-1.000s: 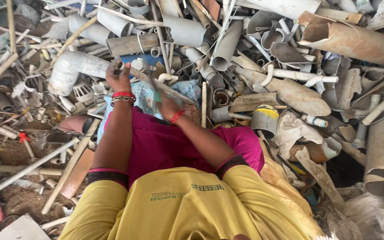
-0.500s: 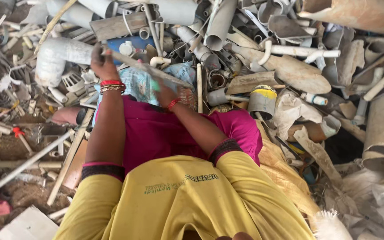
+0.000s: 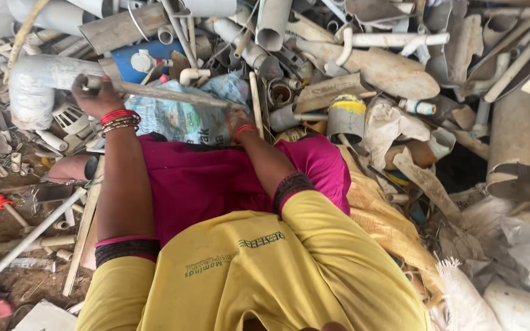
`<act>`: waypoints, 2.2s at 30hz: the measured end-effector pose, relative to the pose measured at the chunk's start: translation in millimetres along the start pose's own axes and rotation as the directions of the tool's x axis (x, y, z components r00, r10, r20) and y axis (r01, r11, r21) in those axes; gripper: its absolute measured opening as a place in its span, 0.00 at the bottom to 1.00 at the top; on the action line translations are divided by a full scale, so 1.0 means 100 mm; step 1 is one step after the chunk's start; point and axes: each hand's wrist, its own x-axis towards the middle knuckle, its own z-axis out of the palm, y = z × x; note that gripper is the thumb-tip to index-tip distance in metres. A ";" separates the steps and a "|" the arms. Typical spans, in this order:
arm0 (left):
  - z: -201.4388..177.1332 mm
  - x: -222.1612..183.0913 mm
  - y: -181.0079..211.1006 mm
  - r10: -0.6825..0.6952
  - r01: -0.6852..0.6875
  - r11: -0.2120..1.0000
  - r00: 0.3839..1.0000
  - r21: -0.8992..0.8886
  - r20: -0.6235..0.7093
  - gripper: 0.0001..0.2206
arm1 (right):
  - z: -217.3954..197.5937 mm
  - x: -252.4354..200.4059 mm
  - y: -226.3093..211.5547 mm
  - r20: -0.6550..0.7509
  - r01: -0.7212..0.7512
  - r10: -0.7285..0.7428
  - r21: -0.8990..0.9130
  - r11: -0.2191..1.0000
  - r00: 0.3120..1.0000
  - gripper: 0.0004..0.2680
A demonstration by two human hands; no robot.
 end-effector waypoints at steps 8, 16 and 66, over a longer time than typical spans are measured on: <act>-0.12 0.07 0.04 -0.007 0.030 0.983 0.992 0.184 -0.123 0.21 | 0.52 0.08 -0.50 -0.056 0.200 -0.192 0.217 0.956 0.980 0.19; -0.20 0.24 0.23 -0.253 0.301 0.952 0.874 0.054 -0.416 0.31 | 0.41 0.27 -0.46 -0.139 0.210 -0.171 0.353 0.911 0.975 0.18; -0.34 0.41 0.14 -0.084 0.069 0.986 0.993 -0.153 -0.088 0.18 | 0.47 0.24 0.01 0.144 0.014 -0.019 0.039 0.999 0.989 0.17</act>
